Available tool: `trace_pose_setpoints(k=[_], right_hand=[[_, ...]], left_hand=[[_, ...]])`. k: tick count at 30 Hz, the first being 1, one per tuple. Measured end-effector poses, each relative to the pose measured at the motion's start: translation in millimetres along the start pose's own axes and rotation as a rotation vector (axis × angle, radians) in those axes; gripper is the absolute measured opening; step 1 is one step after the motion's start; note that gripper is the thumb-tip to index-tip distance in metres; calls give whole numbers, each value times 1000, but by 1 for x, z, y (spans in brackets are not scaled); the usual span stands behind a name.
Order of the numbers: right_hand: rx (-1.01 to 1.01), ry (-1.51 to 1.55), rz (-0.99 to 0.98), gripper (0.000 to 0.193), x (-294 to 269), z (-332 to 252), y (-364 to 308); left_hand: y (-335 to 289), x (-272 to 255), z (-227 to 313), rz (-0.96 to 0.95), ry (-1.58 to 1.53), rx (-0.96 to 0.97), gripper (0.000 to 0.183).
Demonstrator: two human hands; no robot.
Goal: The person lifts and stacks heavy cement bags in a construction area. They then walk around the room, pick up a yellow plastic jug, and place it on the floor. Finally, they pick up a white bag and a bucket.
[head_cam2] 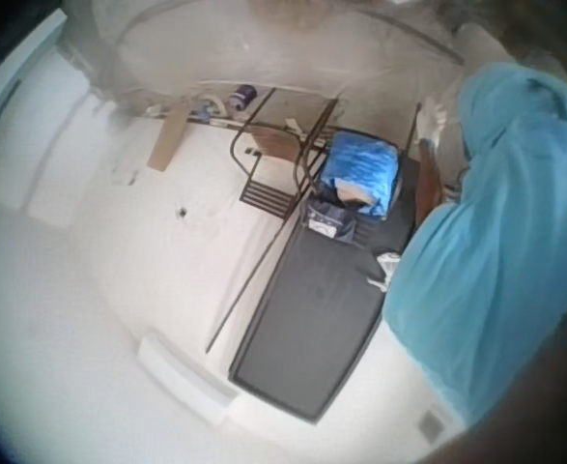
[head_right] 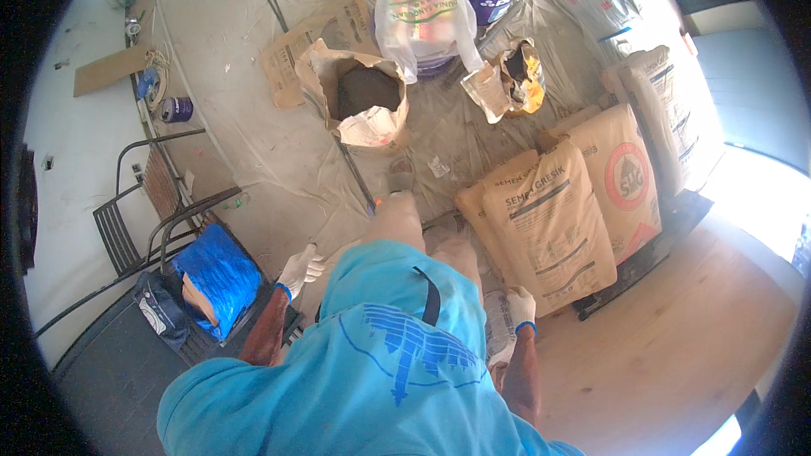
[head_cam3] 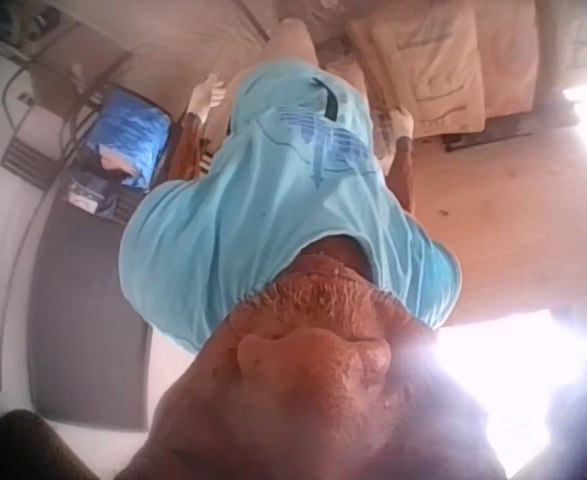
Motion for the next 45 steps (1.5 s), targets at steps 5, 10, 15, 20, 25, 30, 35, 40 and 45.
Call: trace_pose_setpoints(k=[5, 10, 15, 20, 25, 30, 35, 40, 45], right_hand=[[-72, 18, -41, 30, 34, -65, 8], [-49, 69, -102, 32, 51, -128, 11], [-135, 7, -105, 33, 52, -172, 19], [-224, -88, -164, 34, 48, -179, 63], [-328, -195, -180, 30, 41, -202, 103], [-331, -121, -224, 28, 28, -232, 114], [-463, -417, -181, 26, 13, -244, 125], [-398, -647, -137, 27, 14, -248, 142], [-475, -523, -224, 26, 38, -296, 125]], left_hand=[[13, -53, 26, 38, -15, 11, 62], [23, -91, 51, 99, -92, 69, 56], [23, -104, 60, 137, -184, 109, 50], [10, -83, 42, 167, -263, 124, 51], [-16, -44, 0, 182, -371, 93, 50], [-23, 6, -52, 196, -425, 11, 46], [-32, 46, -85, 108, -434, 2, 68], [-38, 49, -96, 144, -545, -13, 69], [-26, 25, -102, 177, -575, -19, 67]])
Point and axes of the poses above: each hand's wrist, its own y-axis towards the middle knuckle, its own x-axis out of the palm, z = x × y, the point moved 5 cm from there along y, towards the middle knuckle
